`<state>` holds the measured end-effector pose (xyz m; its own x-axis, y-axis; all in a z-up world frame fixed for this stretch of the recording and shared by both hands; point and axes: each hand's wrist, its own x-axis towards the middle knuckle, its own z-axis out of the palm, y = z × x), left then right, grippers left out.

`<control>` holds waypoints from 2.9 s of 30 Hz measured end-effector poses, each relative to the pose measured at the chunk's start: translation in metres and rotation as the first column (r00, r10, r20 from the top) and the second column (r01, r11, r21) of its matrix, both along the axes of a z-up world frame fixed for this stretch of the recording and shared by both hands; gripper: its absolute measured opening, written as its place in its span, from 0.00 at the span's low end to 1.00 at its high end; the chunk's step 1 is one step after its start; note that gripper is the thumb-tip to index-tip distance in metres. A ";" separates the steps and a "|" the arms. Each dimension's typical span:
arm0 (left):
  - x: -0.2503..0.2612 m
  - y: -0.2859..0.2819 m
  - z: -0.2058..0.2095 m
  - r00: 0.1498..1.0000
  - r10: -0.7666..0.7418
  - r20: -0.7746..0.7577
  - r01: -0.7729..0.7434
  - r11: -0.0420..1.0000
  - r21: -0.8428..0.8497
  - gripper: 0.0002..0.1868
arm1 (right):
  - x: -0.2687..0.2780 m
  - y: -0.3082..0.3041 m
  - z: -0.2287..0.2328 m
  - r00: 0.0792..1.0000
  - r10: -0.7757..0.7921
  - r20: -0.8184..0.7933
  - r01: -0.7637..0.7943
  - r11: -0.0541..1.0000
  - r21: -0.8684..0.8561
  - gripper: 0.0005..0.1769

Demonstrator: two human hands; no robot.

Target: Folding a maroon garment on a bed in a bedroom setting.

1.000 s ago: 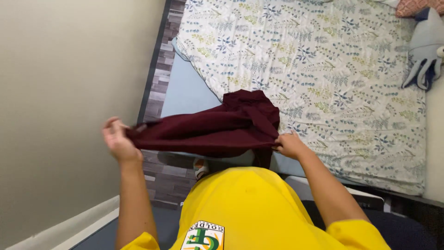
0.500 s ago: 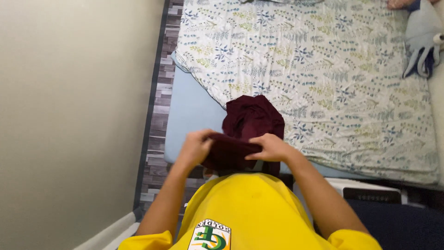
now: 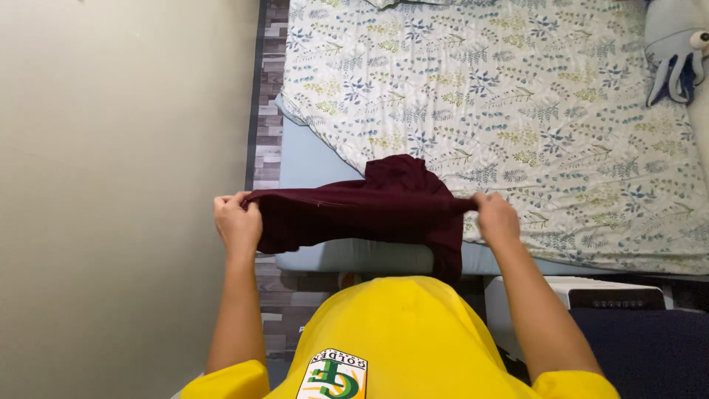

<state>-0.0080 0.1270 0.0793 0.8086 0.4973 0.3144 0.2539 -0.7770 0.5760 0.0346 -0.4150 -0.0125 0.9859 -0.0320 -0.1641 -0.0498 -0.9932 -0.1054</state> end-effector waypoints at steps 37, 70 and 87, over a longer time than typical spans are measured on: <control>-0.011 -0.275 0.040 0.724 -0.429 0.540 0.584 0.798 -0.149 0.15 | -0.041 0.099 0.281 0.849 0.217 0.481 -0.526 0.415 0.742 0.19; 0.040 -0.196 -0.108 0.765 -0.575 0.290 0.644 0.672 -0.366 0.08 | -0.057 0.010 0.222 0.787 -0.352 0.506 -0.391 0.350 0.851 0.06; -0.006 -0.215 0.147 0.488 -0.839 0.240 0.871 0.450 -0.197 0.13 | -0.061 0.117 0.266 0.825 0.279 0.492 -0.549 0.604 0.578 0.12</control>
<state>-0.0143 -0.0881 0.2268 0.8458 -0.3587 0.3950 -0.5199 -0.3873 0.7614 -0.0266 -0.2977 0.2536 0.8528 0.3785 0.3597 0.5187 -0.5347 -0.6671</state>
